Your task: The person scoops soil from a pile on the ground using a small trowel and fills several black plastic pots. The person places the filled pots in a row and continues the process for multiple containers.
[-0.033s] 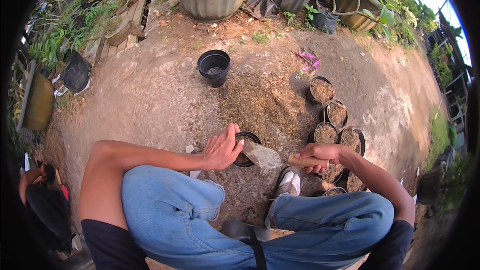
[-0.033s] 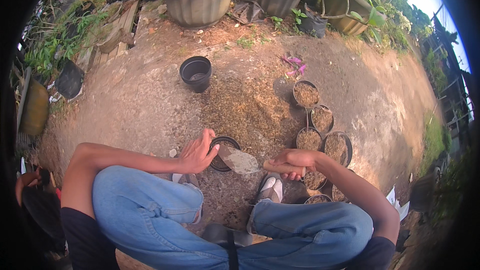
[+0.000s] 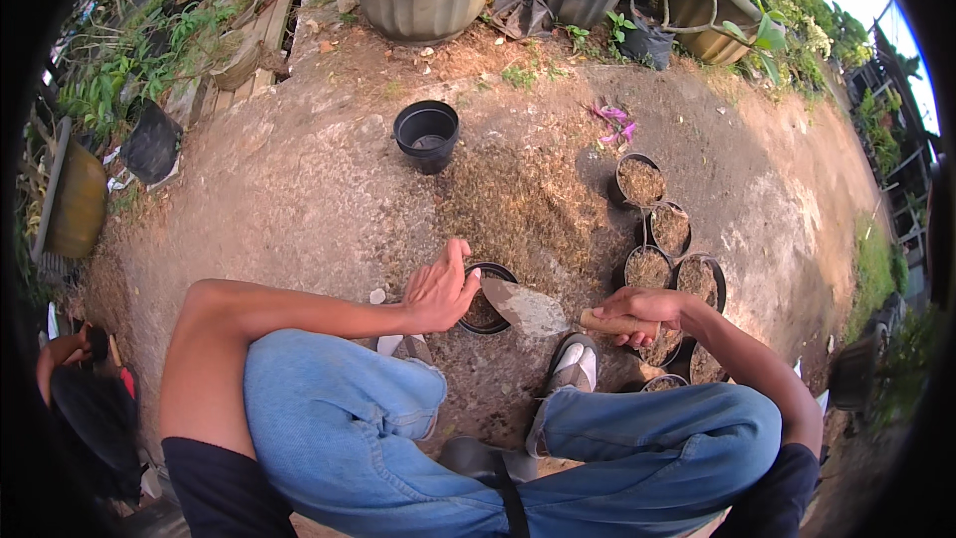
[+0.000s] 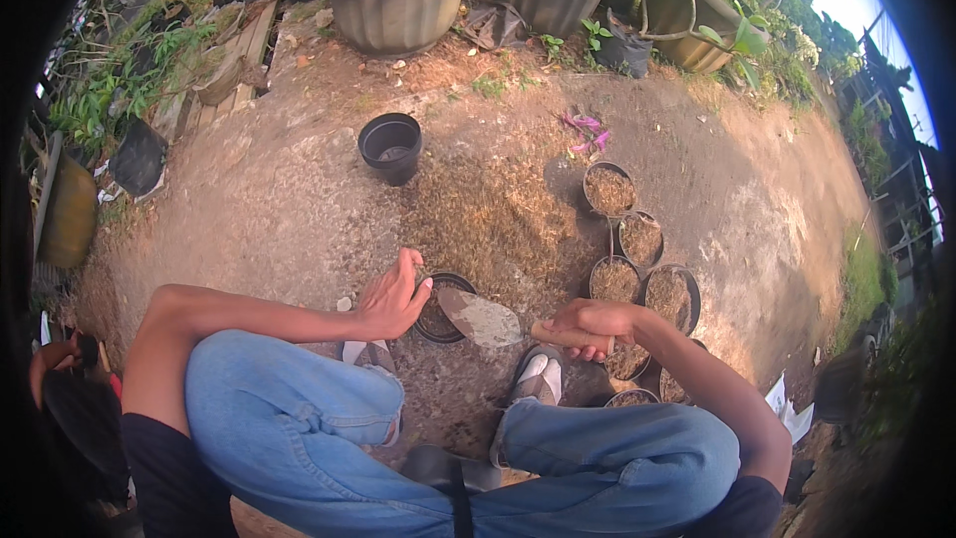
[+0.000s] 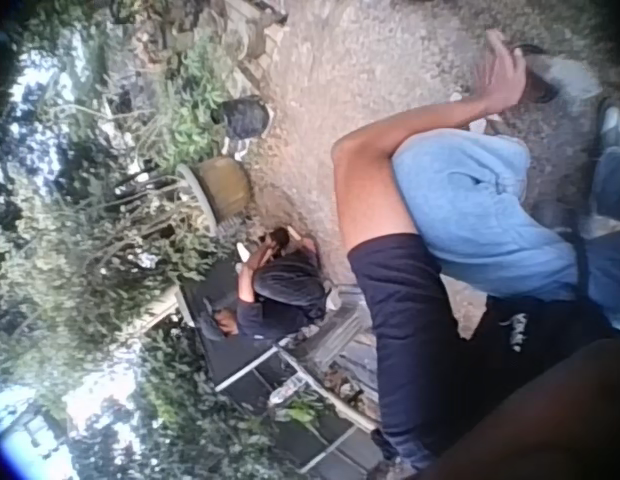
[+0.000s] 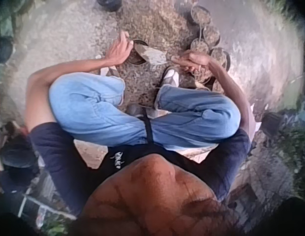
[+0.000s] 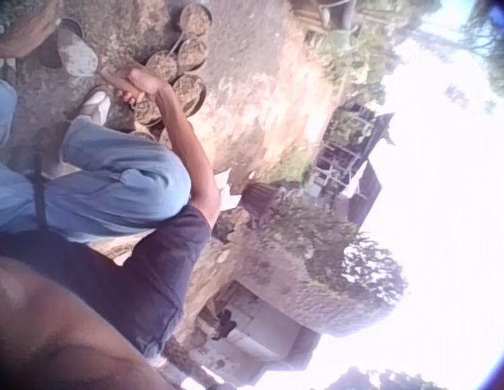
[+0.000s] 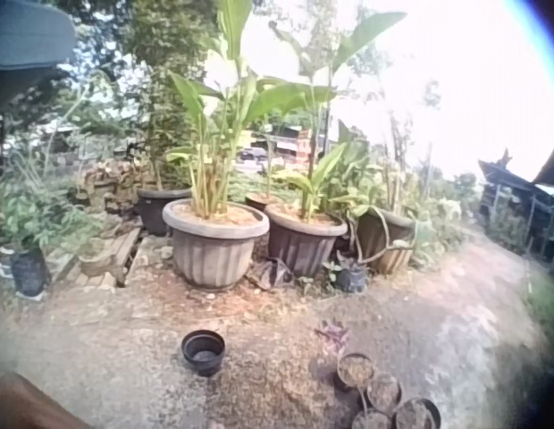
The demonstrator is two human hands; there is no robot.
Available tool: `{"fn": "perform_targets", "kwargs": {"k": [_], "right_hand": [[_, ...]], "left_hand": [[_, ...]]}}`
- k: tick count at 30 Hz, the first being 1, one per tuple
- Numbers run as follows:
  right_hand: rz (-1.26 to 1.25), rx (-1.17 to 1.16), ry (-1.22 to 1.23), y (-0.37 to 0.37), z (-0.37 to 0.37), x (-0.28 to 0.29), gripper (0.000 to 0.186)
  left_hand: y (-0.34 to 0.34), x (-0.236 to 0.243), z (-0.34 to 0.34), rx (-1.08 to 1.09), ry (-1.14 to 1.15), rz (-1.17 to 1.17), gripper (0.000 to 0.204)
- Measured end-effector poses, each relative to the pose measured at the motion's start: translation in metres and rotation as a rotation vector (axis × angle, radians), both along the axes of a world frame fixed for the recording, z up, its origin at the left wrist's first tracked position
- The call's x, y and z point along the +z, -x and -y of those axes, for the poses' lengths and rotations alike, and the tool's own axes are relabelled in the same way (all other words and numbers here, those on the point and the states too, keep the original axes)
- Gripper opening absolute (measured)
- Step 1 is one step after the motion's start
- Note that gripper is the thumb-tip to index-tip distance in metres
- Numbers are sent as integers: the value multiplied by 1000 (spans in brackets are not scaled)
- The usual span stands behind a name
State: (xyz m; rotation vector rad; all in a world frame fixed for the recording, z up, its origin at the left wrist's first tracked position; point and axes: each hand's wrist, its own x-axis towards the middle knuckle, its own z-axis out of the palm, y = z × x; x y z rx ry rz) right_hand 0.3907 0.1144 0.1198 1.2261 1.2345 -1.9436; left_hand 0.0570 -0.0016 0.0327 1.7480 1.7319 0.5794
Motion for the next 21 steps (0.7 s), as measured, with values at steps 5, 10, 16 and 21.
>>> {"fn": "perform_targets", "kwargs": {"k": [5, 10, 16, 21], "right_hand": [[167, 23, -512, -23, 39, 22, 51], [295, -104, -926, -43, 111, -35, 53], [297, -78, -787, -41, 128, -103, 53], [105, -171, -933, -4, 98, -179, 50]], "left_hand": [[17, -19, -32, -8, 448, -295, 43], [16, -42, -38, -176, 515, -330, 37], [14, -42, -33, -16, 513, -291, 33], [36, -56, -19, -25, 650, -64, 35]]}}
